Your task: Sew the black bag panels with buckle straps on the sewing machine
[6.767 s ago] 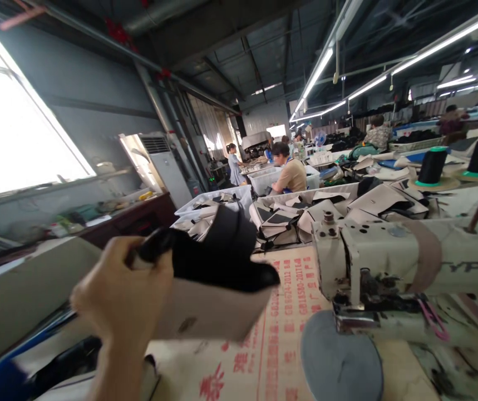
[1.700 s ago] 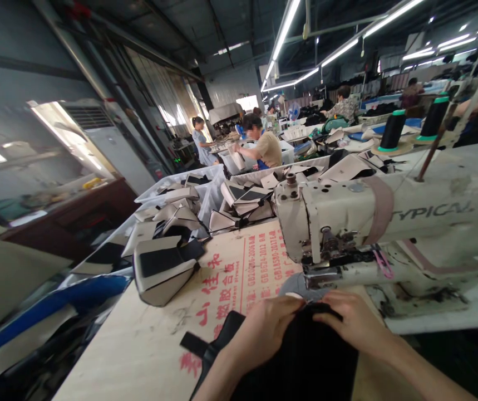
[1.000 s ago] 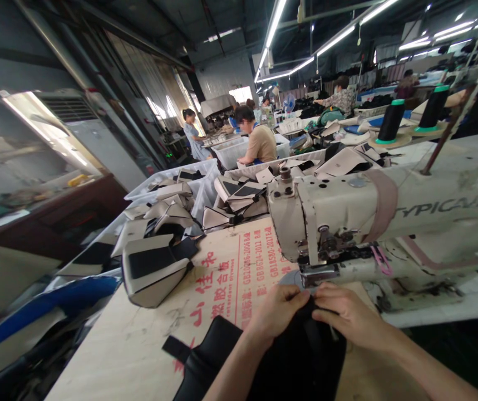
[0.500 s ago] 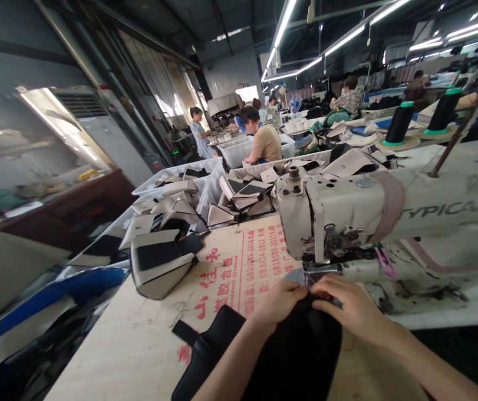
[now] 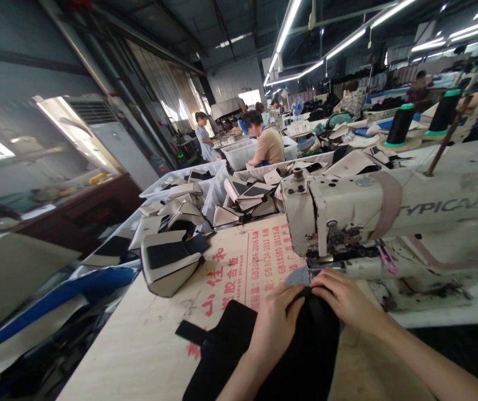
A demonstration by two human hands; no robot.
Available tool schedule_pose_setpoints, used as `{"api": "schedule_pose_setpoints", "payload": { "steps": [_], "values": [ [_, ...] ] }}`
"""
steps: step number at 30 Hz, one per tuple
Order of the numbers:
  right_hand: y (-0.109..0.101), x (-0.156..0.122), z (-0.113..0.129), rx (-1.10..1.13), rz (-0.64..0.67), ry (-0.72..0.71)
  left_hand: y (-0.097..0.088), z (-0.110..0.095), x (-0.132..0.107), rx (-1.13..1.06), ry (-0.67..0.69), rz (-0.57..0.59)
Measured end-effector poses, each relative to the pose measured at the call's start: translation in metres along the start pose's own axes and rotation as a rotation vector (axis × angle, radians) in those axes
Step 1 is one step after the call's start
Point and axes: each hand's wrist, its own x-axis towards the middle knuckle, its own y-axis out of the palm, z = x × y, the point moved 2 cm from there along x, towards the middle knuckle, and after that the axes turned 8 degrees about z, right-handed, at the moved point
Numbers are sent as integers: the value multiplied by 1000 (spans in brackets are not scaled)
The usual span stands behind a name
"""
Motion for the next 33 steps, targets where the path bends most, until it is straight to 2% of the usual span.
{"api": "schedule_pose_setpoints", "payload": {
  "steps": [4,7,12,20,23,26,29,33],
  "values": [
    [-2,-3,0,24,-20,25,6,-1,-1,203,85,18],
    [-4,-5,0,26,-1,26,7,0,4,277,123,15],
    [-2,-2,-4,-17,90,-2,5,-2,12,246,92,18],
    [6,-6,-11,-57,-44,23,-7,4,14,115,41,84],
    [5,-10,-10,-67,-62,29,-7,17,30,53,-54,56],
    [6,-9,-9,-65,-53,37,-2,30,55,123,-124,-18],
    [7,-7,-10,-74,-60,26,5,34,70,167,-121,16],
    [8,-8,-12,-76,-60,17,5,24,69,252,-37,76]
  ]
}}
